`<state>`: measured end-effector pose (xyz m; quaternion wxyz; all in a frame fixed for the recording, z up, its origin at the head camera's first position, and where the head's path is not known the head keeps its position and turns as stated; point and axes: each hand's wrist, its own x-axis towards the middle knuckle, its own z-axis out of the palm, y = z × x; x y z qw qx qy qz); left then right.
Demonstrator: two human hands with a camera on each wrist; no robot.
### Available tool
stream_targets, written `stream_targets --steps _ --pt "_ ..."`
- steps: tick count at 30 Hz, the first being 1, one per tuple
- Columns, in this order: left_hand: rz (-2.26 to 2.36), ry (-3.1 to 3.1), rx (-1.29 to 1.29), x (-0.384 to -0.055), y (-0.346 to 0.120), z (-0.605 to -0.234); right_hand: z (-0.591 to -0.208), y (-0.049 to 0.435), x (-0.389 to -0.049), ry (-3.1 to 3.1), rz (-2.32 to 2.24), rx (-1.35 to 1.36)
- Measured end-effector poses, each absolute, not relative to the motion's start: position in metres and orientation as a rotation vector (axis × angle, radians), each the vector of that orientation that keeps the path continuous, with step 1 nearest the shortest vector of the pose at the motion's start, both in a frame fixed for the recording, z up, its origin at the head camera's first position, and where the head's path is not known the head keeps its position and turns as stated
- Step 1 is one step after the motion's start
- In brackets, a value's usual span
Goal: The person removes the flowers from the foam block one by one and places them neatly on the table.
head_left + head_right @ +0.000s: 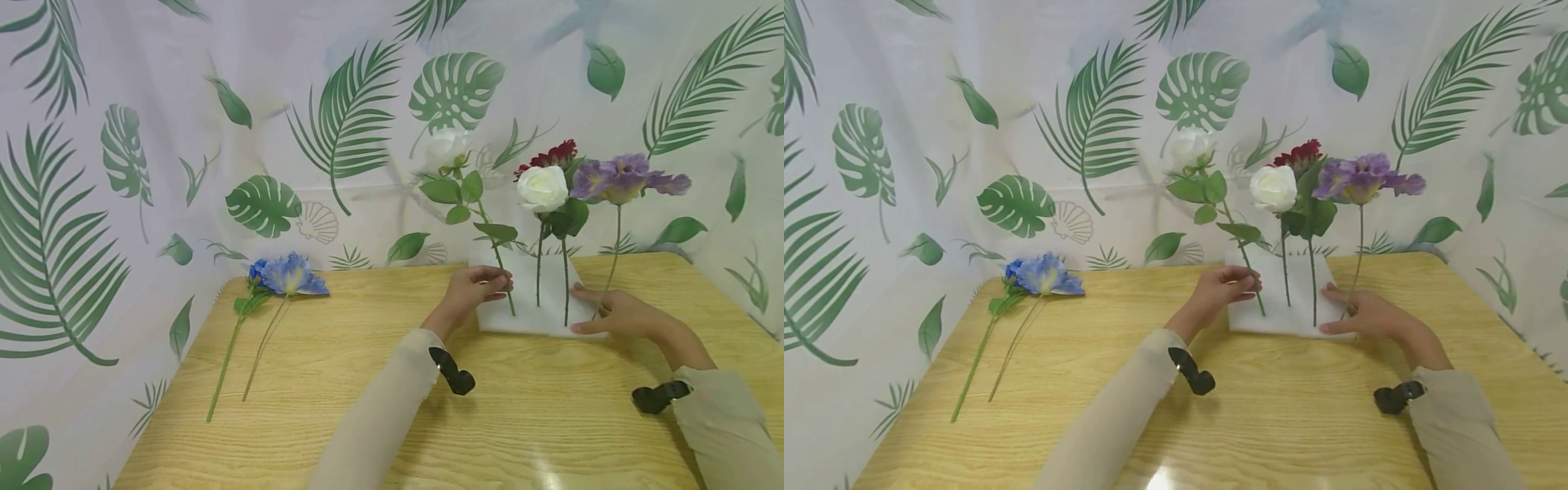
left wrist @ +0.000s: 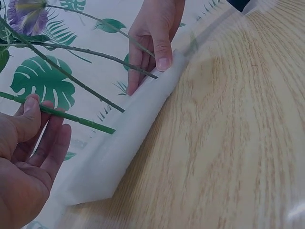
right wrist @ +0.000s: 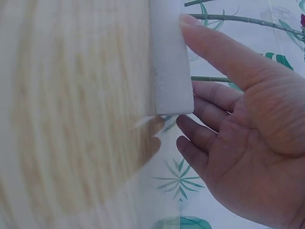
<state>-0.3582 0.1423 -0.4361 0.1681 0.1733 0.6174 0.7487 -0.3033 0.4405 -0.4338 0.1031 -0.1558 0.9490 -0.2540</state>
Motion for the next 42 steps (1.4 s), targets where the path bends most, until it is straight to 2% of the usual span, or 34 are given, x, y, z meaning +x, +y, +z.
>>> stream_targets --steps 18,32,42 --pt "2.172 1.772 0.376 -0.358 0.139 -0.433 -0.431 0.438 -0.306 2.779 -0.744 -0.443" --pt "2.234 1.780 0.544 -0.362 0.134 -0.428 -0.429 0.437 -0.303 2.793 -0.757 -0.488" --pt "2.221 1.852 0.549 -0.361 0.123 -0.429 -0.431 0.439 -0.302 2.778 -0.757 -0.453"
